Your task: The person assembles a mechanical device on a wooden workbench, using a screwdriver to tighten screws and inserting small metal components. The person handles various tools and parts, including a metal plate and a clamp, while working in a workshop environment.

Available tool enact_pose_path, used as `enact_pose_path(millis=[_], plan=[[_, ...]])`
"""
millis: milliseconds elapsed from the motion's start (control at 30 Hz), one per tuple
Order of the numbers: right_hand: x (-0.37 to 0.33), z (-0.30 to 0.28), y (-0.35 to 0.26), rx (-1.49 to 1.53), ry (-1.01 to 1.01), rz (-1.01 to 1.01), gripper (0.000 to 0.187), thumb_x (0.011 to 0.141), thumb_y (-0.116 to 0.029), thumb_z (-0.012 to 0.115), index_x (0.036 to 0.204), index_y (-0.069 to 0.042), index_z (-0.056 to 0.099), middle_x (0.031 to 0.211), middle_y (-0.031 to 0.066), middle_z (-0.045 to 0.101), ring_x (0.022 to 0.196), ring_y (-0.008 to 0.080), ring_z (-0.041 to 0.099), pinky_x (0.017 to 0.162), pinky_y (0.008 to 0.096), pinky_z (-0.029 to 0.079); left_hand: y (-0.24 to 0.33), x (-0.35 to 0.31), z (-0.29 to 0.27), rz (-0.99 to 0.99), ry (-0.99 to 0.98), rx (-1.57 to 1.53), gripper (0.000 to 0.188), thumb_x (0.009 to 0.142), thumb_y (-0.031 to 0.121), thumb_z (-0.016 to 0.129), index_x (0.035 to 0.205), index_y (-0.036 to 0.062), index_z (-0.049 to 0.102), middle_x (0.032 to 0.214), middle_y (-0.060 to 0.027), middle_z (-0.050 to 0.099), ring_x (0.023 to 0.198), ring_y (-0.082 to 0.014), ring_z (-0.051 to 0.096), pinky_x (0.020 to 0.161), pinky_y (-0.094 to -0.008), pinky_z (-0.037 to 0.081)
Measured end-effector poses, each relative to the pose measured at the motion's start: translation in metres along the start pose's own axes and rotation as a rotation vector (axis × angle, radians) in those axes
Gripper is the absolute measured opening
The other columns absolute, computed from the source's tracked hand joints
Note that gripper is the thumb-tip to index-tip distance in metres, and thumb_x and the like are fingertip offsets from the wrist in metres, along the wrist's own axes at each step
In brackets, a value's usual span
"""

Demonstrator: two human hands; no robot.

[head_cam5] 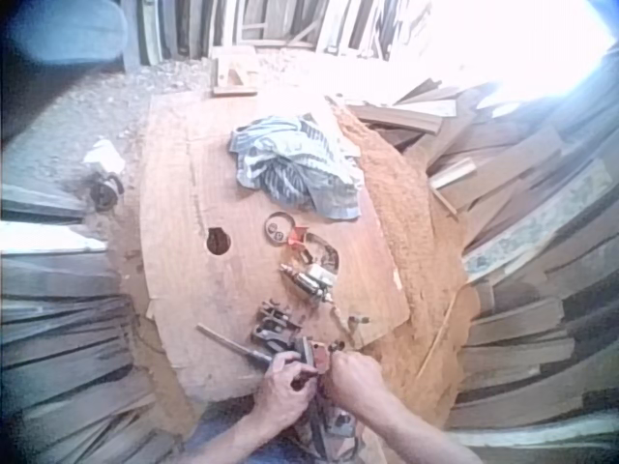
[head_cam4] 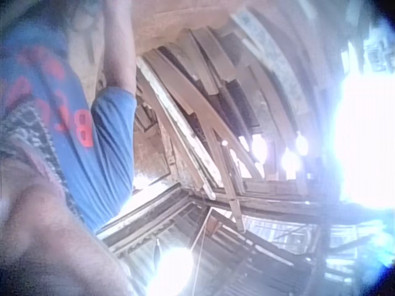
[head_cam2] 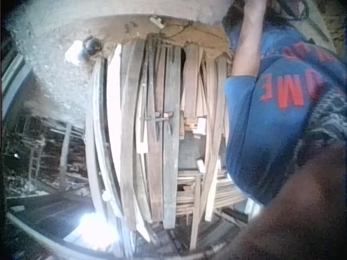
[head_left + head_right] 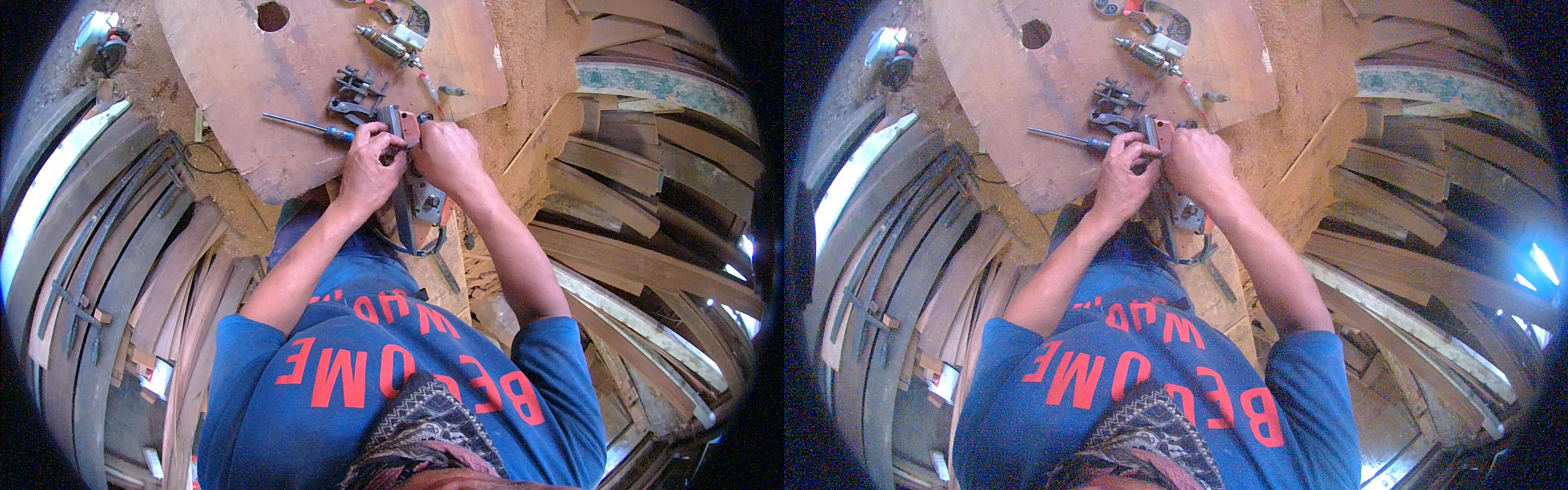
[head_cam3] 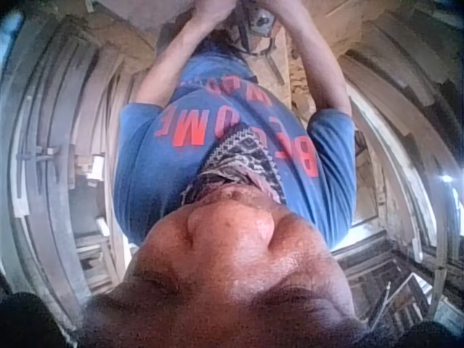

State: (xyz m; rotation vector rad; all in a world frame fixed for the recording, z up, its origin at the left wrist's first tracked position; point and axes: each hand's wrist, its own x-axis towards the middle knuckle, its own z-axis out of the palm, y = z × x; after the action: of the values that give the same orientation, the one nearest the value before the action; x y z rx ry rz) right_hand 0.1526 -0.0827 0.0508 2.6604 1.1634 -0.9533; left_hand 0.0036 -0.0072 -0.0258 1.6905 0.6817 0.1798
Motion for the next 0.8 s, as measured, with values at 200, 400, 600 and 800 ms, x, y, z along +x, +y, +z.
enact_pose_path(millis=[200,400,600,800], plan=[[0.000,-0.005,0.005,0.071,-0.068,0.011,0.024,0.091,-0.019,0.065,0.090,0.002,0.076,0.093,0.0275,0.076,0.092,0.0457,0.075,0.086,0.0556,0.060,-0.004,-0.001,0.001,-0.022,0.000,-0.026,0.020,0.089,0.003,0.078,0.108,0.0007,0.075,0.134,-0.0189,0.058,0.113,-0.0311,0.071,0.093,-0.0385,0.065],[-0.005,-0.019,0.012,0.221,-0.075,0.037,0.024,0.090,-0.021,0.069,0.092,0.001,0.076,0.096,0.0274,0.075,0.096,0.0462,0.074,0.087,0.0553,0.059,-0.001,-0.002,-0.001,-0.024,0.006,-0.031,0.019,0.090,0.004,0.078,0.108,0.0006,0.074,0.134,-0.0190,0.058,0.114,-0.0302,0.071,0.094,-0.0385,0.065],[-0.006,-0.009,0.011,0.164,-0.076,0.009,0.023,0.089,-0.020,0.070,0.091,0.003,0.074,0.096,0.0282,0.074,0.098,0.0456,0.073,0.089,0.0564,0.057,-0.003,-0.003,0.000,-0.009,0.009,-0.030,0.019,0.090,0.004,0.078,0.108,0.0005,0.074,0.134,-0.0184,0.059,0.114,-0.0301,0.071,0.094,-0.0386,0.065],[-0.008,-0.005,0.009,0.147,-0.022,-0.006,0.023,0.089,-0.020,0.069,0.088,0.003,0.072,0.095,0.0289,0.073,0.098,0.0464,0.072,0.089,0.0567,0.056,-0.005,-0.003,0.001,-0.033,0.003,-0.043,0.020,0.090,0.005,0.078,0.109,0.0004,0.074,0.134,-0.0183,0.059,0.115,-0.0305,0.071,0.094,-0.0385,0.065]])
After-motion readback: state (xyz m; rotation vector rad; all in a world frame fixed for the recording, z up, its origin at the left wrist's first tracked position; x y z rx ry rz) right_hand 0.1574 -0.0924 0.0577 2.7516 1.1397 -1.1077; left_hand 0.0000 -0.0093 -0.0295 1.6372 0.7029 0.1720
